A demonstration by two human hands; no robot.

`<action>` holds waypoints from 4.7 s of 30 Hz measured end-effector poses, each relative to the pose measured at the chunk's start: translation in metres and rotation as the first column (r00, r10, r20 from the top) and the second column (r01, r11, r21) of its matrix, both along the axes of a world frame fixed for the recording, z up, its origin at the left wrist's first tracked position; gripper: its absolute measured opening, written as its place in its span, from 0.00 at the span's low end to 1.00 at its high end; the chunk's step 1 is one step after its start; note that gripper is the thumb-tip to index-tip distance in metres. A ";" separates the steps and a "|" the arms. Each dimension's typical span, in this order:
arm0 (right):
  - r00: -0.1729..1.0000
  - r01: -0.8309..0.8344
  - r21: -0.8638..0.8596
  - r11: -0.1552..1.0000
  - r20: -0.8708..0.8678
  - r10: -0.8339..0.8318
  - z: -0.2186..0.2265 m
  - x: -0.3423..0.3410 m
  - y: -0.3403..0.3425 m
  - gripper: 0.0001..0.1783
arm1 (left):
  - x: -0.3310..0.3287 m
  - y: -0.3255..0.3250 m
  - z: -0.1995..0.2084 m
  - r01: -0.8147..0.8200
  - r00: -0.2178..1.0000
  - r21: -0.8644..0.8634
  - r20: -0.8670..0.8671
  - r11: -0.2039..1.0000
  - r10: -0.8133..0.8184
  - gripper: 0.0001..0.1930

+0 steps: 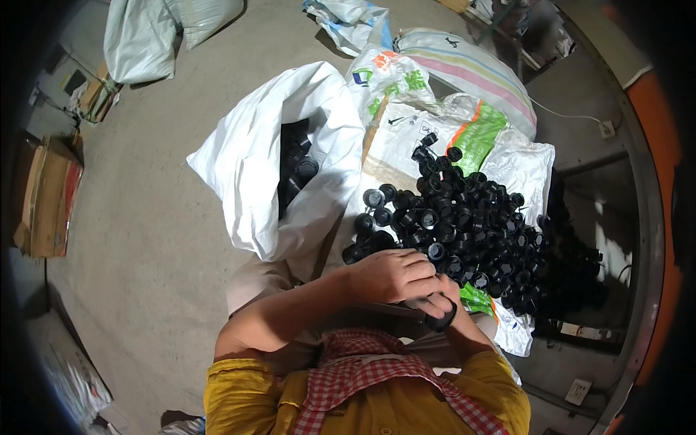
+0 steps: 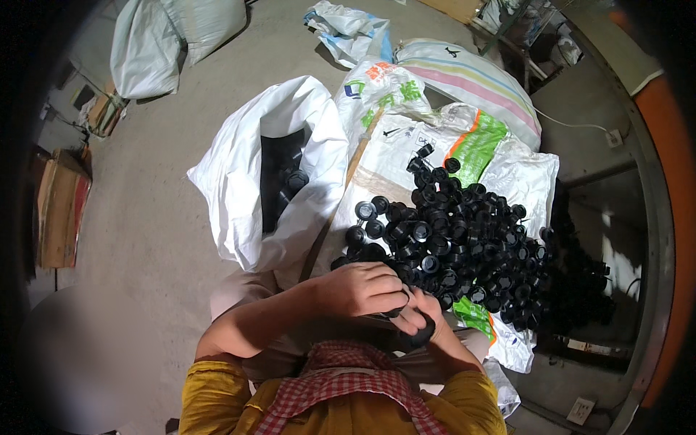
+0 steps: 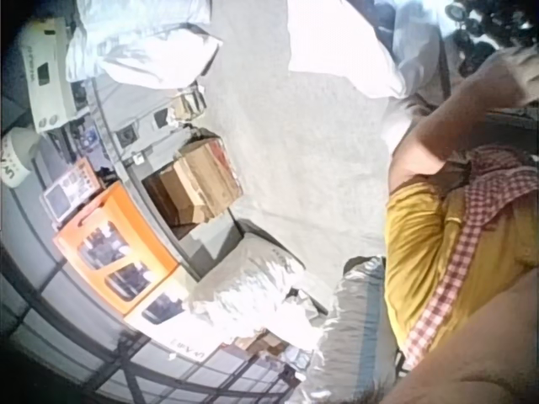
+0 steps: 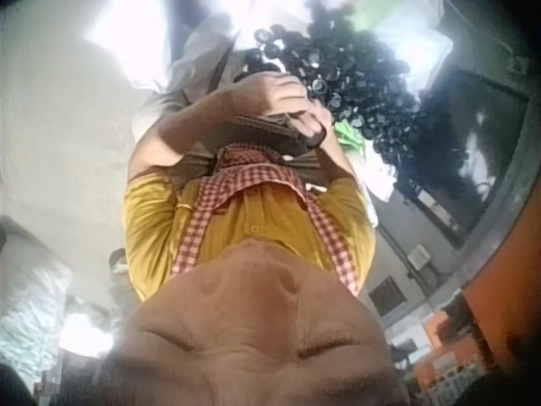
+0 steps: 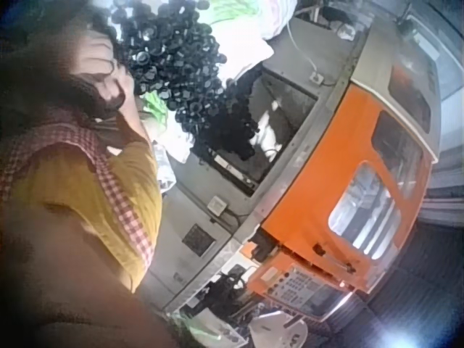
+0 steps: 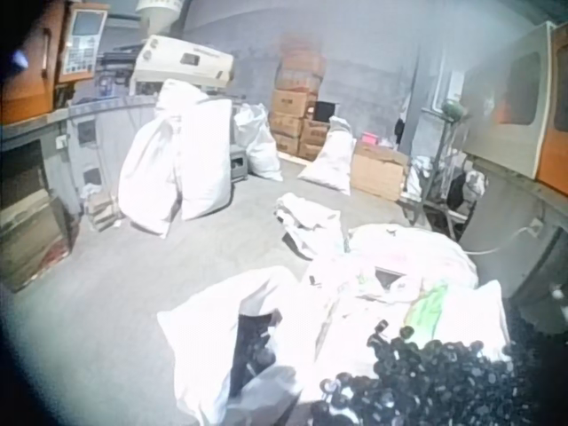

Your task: The person sits on the floor and repeatedly picks up black plastic components from a large white sack. They attach small black pins to the components by hand and place the assembled units into a pile on a nearby sack. The person occasionally uses a wooden stick to move the pile of assembled parts.

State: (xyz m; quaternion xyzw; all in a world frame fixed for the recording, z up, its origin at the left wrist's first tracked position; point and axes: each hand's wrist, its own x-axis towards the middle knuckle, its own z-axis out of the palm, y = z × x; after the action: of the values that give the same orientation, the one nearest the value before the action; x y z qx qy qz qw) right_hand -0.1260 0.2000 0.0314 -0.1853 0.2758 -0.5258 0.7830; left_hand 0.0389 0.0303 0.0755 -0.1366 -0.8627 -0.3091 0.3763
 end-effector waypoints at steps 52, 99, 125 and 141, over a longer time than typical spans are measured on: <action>0.300 0.357 -0.570 0.740 -0.681 -0.669 0.001 0.015 -0.069 0.13 | -0.018 -0.047 -0.023 -0.274 0.855 0.954 0.299 0.121 -0.423 0.18; 0.141 0.730 -0.098 0.676 -0.946 -0.290 -0.176 -0.034 -0.155 0.06 | 0.025 -0.089 -0.009 -0.858 0.163 -0.439 0.259 0.266 0.952 0.37; -0.027 -0.165 -0.696 0.699 -0.706 -0.708 0.030 -0.012 -0.102 0.13 | -0.016 -0.045 -0.013 -0.305 0.906 0.952 0.290 0.001 -0.308 0.12; 0.821 0.557 -0.162 0.814 0.252 -0.512 0.020 0.021 -0.120 0.13 | 0.001 -0.053 -0.007 -0.150 0.934 0.987 0.123 -0.057 -0.335 0.16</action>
State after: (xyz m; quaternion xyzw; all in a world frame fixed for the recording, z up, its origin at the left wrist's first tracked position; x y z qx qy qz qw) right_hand -0.1050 0.0803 0.0515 -0.1360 0.1760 -0.7691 0.5992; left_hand 0.0397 -0.0229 0.0680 0.1732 -0.4045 -0.8791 0.1834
